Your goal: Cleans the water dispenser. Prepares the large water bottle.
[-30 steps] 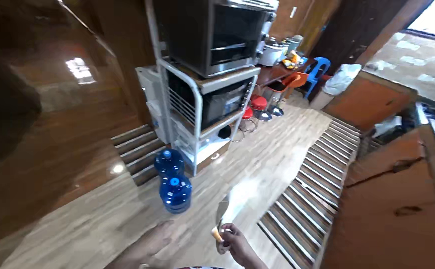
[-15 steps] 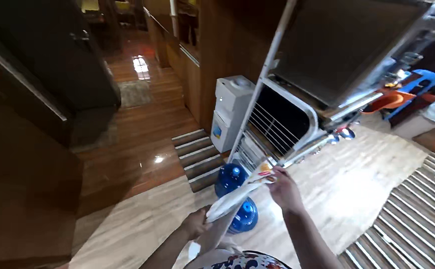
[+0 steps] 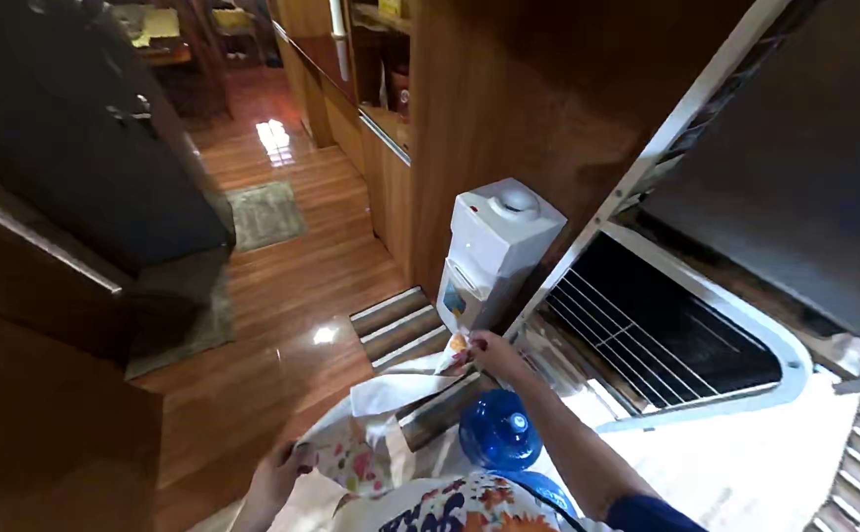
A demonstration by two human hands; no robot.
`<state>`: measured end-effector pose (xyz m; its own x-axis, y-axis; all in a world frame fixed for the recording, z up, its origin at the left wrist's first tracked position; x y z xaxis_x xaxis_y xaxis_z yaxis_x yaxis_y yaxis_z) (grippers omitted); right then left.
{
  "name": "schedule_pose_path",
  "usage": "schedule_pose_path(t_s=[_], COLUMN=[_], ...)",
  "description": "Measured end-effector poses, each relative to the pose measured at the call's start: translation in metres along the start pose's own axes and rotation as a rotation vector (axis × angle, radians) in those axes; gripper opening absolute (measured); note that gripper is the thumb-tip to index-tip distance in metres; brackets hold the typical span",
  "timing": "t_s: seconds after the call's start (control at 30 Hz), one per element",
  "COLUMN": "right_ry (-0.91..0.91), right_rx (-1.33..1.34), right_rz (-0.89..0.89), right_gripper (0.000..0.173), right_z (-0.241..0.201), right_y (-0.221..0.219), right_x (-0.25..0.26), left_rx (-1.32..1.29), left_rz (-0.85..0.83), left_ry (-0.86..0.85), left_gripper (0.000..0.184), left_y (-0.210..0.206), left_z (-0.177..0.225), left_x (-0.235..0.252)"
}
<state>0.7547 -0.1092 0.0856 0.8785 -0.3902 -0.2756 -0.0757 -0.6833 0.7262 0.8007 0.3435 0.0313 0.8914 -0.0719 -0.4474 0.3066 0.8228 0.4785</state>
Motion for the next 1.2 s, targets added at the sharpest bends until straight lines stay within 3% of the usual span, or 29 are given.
schedule_pose_path(t_s=[0.13,0.23,0.33,0.43,0.53,0.63,0.7,0.77,0.87,0.93,1.07,1.2], right_ry=[-0.197,-0.371,-0.452,-0.48,-0.473,-0.367,-0.283,-0.29,-0.443,-0.43,-0.412,-0.512], right_rx=[-0.154,0.12,0.423,0.641,0.898,0.822,0.617,0.388,0.127,-0.003,-0.058,-0.16], right_rz=[-0.085,0.042,0.281,0.572,0.978,1.28,1.369,1.339,1.142,1.043,0.935,0.806], right_gripper=[0.048,0.044,0.034,0.032,0.031,0.042,0.045,0.051,0.069,0.073,0.085,0.1], right_z=[-0.015,-0.001,-0.007,-0.005,0.011,0.03,0.04,0.044,0.047,0.057,0.105,0.132], right_y=[0.0,0.009,0.035,0.065,0.094,0.127,0.146,0.169,0.19,0.197,0.198,0.211], right_x=[0.082,0.116,0.134,0.142,0.149,0.167,0.188,0.221,0.272,0.31,0.384,0.43], left_rx=[0.038,0.084,0.167,0.131,-0.013,0.013,0.006,0.006,0.155,0.242,0.432,0.719], left_rz=[-0.06,-0.283,-0.507,-0.504,-0.509,-0.569,-0.567,-0.577,-0.591,-0.597,-0.674,-0.783], left_ry=[0.003,-0.056,-0.173,-0.19,-0.241,-0.515,-0.672,-0.776,-0.983,-1.069,-1.135,-1.148], left_gripper=[0.029,0.031,0.03,0.035,0.035,0.03,0.029,0.031,0.025,0.025,0.034,0.058], left_y=[0.0,-0.034,-0.067,-0.101,-0.139,-0.191,-0.228,-0.266,-0.316,-0.344,-0.396,-0.442], left_z=[0.047,0.091,0.172,0.254,0.337,0.406,0.431,0.456,0.482,0.497,0.518,0.535], left_x=[0.087,0.155,0.223,0.277,0.307,0.329,0.334,0.336,0.336,0.345,0.373,0.39])
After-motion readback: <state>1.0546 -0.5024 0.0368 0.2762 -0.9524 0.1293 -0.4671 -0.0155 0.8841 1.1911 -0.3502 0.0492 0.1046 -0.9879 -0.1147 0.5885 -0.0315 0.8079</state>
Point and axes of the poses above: each hand's wrist, its own x-axis towards the middle knuckle, its own y-axis out of the back of the hand, z = x × y, the point moved 3 cm from there along x, towards the middle knuckle, and after that the axes turned 7 degrees about z, right-handed, at the moved point
